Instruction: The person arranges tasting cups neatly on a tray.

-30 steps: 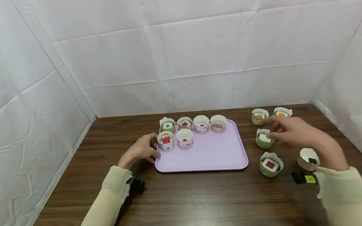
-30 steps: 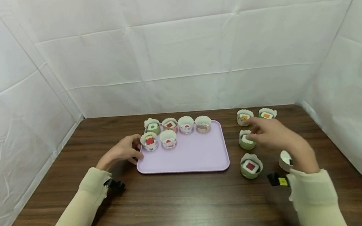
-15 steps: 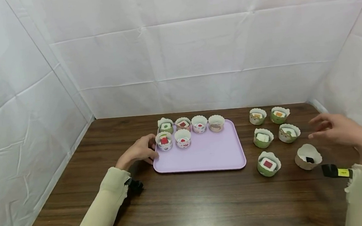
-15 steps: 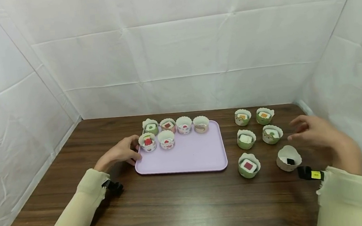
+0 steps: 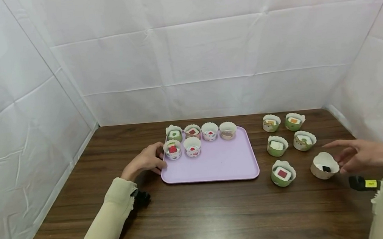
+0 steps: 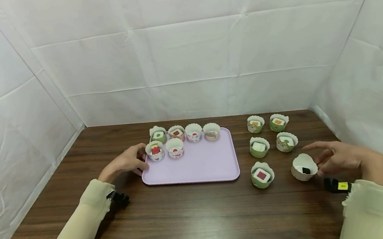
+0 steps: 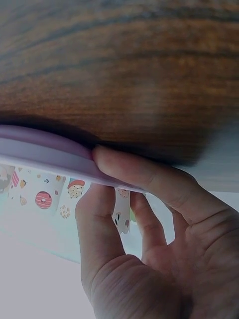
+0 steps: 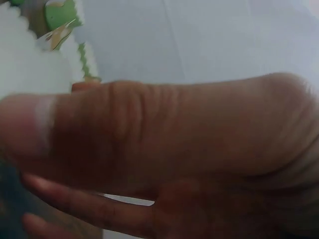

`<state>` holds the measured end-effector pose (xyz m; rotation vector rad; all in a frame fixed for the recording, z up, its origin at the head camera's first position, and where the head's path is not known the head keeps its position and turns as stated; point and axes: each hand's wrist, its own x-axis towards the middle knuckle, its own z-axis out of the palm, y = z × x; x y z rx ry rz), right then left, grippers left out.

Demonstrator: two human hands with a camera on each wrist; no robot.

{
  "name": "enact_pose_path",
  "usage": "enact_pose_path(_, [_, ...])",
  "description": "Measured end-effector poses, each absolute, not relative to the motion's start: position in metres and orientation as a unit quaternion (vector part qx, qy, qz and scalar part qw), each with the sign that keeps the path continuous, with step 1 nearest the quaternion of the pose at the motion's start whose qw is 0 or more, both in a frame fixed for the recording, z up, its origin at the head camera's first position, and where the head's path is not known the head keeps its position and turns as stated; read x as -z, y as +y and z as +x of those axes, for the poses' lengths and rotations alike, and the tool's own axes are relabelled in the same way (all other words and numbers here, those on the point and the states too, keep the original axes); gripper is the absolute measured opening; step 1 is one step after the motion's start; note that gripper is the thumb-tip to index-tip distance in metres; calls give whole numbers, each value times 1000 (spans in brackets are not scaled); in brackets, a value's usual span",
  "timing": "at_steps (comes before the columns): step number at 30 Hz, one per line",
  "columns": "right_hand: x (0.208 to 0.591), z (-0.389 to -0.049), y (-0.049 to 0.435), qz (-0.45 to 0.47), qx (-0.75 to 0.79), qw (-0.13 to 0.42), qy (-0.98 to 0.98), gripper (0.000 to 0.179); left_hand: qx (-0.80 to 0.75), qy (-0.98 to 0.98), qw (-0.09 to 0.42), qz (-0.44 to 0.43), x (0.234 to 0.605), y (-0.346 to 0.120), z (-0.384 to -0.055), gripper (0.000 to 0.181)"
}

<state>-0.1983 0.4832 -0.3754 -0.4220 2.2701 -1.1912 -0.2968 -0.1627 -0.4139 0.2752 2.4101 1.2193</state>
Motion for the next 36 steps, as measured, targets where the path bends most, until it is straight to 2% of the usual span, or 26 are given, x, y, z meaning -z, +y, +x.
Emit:
enact_pose_path(7, [389, -202, 493, -189, 453, 293, 820, 86, -441, 866, 212, 98, 414, -163, -297, 70])
enact_pose_path(13, [398, -206, 498, -258, 464, 291, 796, 79, -436, 869, 214, 97, 414, -163, -298, 68])
enact_pose_path(21, [405, -209, 492, -305, 529, 322, 724, 69, -431, 871, 214, 100, 413, -161, -298, 66])
enact_pose_path(26, [409, -209, 490, -318, 536, 302, 722, 59, -432, 870, 214, 101, 413, -161, -297, 65])
enact_pose_path(32, [411, -209, 492, -303, 484, 237, 786, 52, -434, 870, 212, 101, 413, -162, -296, 65])
enact_pose_path(36, [411, -211, 492, -307, 456, 213, 807, 49, -433, 871, 209, 101, 414, -162, -297, 65])
